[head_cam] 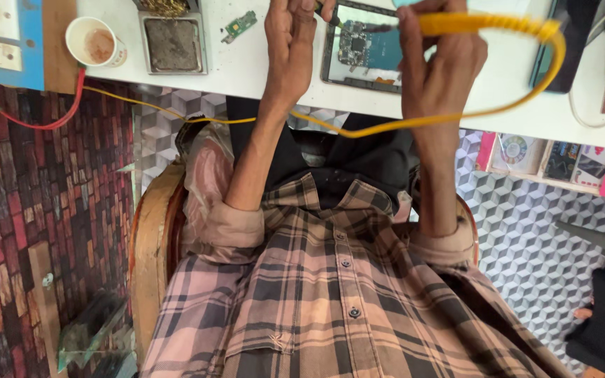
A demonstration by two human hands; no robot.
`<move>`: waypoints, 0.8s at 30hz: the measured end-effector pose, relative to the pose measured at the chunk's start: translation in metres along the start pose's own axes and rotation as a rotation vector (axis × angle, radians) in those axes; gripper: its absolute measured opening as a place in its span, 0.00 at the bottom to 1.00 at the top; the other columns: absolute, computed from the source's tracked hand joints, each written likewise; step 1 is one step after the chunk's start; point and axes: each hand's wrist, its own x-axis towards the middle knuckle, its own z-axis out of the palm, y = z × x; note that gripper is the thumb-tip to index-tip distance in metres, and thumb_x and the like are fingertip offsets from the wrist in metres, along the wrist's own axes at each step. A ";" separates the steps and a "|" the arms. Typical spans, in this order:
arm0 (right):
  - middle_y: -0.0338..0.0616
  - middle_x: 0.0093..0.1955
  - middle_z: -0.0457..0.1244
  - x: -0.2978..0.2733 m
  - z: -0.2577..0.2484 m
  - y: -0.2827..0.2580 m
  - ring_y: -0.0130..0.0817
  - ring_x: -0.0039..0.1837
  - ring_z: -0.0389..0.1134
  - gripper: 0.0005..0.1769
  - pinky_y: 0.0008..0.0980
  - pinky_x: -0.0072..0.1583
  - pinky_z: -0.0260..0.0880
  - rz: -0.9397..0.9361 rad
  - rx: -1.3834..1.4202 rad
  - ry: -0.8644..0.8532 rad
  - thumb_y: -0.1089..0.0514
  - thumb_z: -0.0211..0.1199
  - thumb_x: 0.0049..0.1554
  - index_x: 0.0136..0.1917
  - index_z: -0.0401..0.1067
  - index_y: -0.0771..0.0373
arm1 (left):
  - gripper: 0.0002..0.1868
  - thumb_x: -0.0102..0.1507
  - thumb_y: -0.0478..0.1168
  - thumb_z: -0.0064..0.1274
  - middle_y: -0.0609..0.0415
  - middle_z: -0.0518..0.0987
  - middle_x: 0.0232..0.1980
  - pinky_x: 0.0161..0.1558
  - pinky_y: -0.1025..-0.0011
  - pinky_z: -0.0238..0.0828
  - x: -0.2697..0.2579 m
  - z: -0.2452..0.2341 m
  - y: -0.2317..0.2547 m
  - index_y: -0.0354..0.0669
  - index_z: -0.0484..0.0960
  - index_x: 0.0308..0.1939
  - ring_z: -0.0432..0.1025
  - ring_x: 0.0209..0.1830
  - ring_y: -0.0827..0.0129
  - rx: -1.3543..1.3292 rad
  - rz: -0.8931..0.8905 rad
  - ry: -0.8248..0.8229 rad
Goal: The person uses a soldering iron and a small screwdriver to work on a circuit board placed on a tablet screen. They repeatedly apply the soldering iron to different points on the board while holding the screwdriver in the other hand.
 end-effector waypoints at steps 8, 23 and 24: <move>0.42 0.37 0.63 -0.028 0.027 -0.026 0.23 0.33 0.61 0.11 0.23 0.35 0.56 0.258 0.193 0.339 0.60 0.62 0.74 0.51 0.67 0.69 | 0.14 0.80 0.47 0.39 0.60 0.72 0.38 0.32 0.78 0.52 0.002 0.001 0.003 0.40 0.70 0.50 0.55 0.28 0.82 0.017 0.044 -0.009; 0.37 0.28 0.56 -0.075 0.028 0.058 0.24 0.27 0.57 0.18 0.24 0.30 0.53 0.586 0.732 0.698 0.47 0.58 0.69 0.47 0.66 0.64 | 0.12 0.80 0.46 0.40 0.60 0.73 0.42 0.33 0.78 0.55 0.003 -0.001 -0.009 0.43 0.68 0.48 0.55 0.29 0.81 -0.113 0.136 -0.059; 0.36 0.27 0.54 -0.081 0.026 0.067 0.24 0.27 0.55 0.19 0.26 0.30 0.54 0.610 0.824 0.732 0.46 0.57 0.69 0.48 0.68 0.65 | 0.12 0.80 0.45 0.40 0.60 0.74 0.41 0.34 0.78 0.55 0.002 -0.003 -0.008 0.42 0.69 0.48 0.56 0.29 0.81 -0.121 0.127 -0.055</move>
